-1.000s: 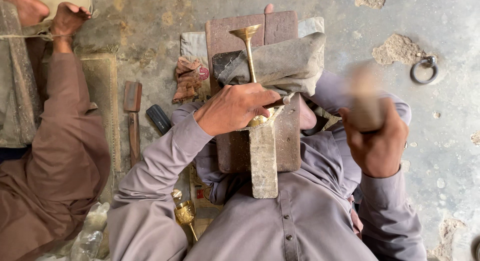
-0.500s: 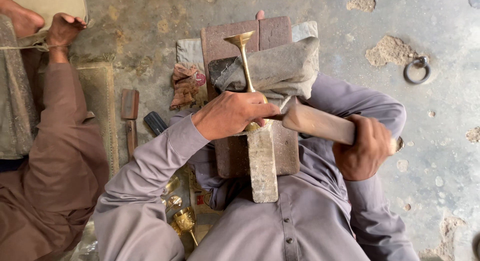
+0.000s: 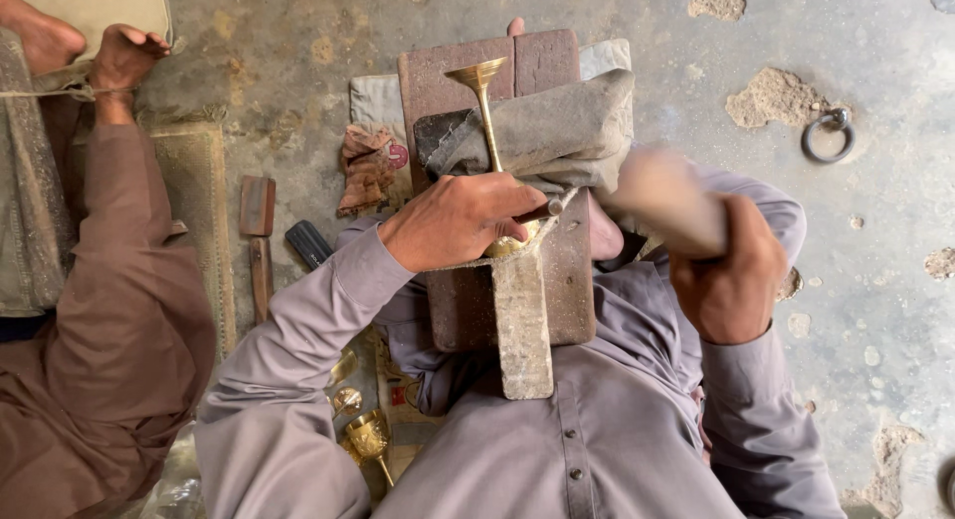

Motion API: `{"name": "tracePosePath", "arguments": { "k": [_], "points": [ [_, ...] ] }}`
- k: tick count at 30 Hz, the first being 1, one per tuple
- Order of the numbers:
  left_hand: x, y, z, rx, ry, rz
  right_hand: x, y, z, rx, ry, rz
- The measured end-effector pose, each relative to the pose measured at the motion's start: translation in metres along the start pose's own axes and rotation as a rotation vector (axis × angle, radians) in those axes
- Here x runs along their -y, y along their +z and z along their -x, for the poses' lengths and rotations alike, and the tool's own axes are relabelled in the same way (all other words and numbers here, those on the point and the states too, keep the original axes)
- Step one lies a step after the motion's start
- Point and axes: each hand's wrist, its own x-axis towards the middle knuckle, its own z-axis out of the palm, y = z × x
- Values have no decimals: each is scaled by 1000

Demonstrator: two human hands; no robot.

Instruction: The person hammers a brass goblet-shaped object on a lap anvil to shape its body. They then use a small metal file to smooth the surface of the goblet.

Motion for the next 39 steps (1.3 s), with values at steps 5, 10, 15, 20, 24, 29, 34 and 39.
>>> {"name": "tracePosePath", "arguments": {
  "k": [5, 10, 15, 20, 24, 29, 34, 39],
  "points": [
    [-1, 0, -1, 44, 3, -18, -9, 11, 9, -3, 169, -186],
    [-3, -2, -4, 84, -5, -53, -10, 18, 18, -170, -167, 281],
    [-4, -2, -2, 121, -22, -9, 6, 18, 14, -120, -40, 168],
    [0, -1, -1, 112, 7, 4, 10, 13, 9, -172, 28, 63],
    [3, 0, 1, 68, -77, 126, 1, 5, 10, -102, 77, -134],
    [4, 2, 3, 24, -41, 79, 0, -2, 3, -41, 61, -94],
    [1, 2, 1, 30, -19, 77, 10, -3, -5, -63, 22, 20],
    [0, 5, 0, 47, 16, -30, 14, 5, 6, -120, -50, 279]
  ]
}}
